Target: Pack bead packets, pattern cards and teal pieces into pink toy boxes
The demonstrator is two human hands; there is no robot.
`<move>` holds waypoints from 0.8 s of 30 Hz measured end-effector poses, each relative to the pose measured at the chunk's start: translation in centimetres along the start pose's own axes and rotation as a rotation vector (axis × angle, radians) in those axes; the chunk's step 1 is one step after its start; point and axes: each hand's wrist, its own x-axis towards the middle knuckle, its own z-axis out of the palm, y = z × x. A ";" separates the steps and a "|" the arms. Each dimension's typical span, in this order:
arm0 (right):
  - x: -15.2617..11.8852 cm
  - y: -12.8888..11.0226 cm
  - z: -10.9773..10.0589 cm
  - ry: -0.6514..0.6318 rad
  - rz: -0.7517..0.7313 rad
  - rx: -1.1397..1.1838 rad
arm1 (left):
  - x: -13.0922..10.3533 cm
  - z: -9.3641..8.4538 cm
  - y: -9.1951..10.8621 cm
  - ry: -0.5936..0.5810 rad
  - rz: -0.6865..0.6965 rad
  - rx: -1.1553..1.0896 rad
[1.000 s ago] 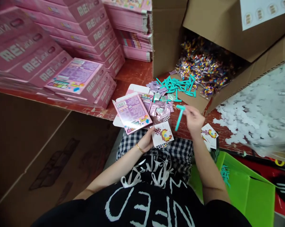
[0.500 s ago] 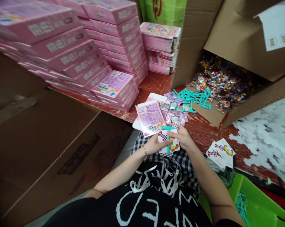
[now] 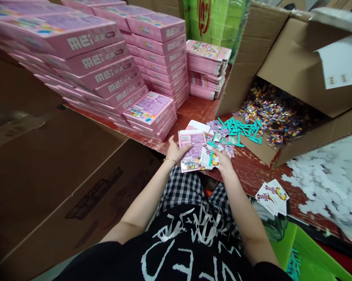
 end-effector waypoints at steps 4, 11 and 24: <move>-2.5 -1.7 -0.3 -0.080 -0.086 -0.113 | -2.2 0.3 1.7 -0.262 0.055 -0.254; -6.1 -9.0 0.5 -0.062 -0.594 -0.088 | -11.5 -0.3 2.8 -0.830 0.027 -0.240; -9.7 -5.7 -3.2 -0.076 -0.517 -0.318 | -14.5 1.7 1.3 -0.811 -0.205 -0.402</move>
